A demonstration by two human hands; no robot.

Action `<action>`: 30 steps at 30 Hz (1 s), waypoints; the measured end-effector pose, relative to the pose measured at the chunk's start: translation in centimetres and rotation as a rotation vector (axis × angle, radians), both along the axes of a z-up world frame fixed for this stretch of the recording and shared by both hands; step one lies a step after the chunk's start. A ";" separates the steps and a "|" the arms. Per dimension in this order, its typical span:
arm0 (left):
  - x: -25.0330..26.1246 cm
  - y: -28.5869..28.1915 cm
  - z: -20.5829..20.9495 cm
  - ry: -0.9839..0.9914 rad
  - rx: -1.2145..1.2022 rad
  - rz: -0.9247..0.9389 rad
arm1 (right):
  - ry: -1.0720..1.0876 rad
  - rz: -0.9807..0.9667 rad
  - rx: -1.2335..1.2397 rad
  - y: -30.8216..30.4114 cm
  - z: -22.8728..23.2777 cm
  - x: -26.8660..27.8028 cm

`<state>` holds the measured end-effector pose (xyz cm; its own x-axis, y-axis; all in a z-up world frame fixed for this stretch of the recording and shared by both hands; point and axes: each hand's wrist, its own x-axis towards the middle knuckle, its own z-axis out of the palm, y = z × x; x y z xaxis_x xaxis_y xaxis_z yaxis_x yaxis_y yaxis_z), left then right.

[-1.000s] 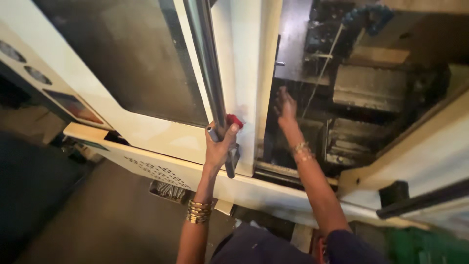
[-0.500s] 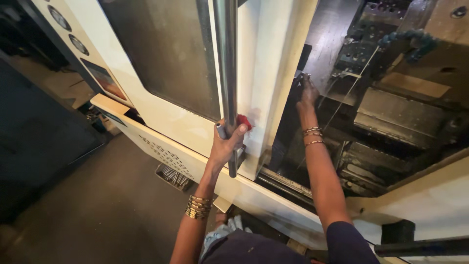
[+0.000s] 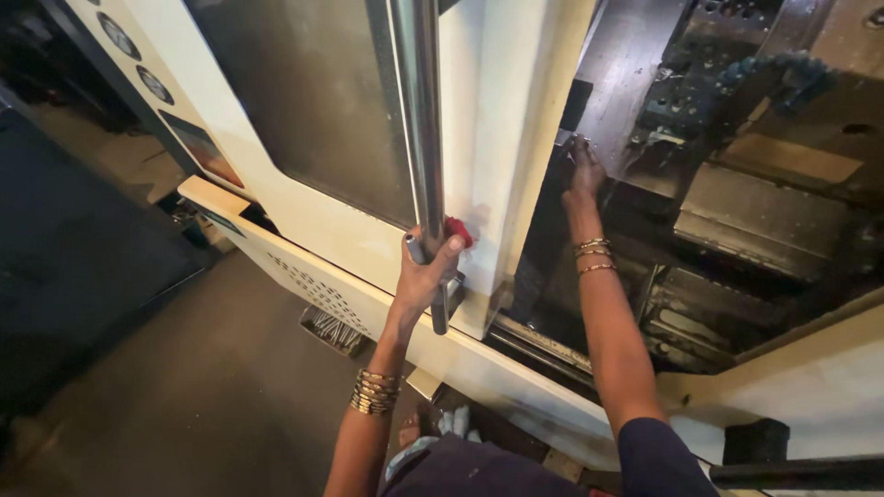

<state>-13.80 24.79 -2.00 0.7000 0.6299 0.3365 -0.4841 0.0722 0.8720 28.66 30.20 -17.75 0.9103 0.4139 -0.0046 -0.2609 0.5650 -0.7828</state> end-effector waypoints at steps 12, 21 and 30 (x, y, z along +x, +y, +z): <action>-0.1 0.3 -0.3 -0.003 0.080 0.004 | -0.121 -0.118 -0.074 0.4 0.3 0.2; -0.2 0.2 0.1 0.011 0.102 -0.010 | -0.025 -0.115 -0.139 -1.6 2.2 -1.0; 0.0 0.5 -0.3 0.049 0.014 -0.013 | -0.155 -0.140 -0.185 -0.6 0.9 -0.7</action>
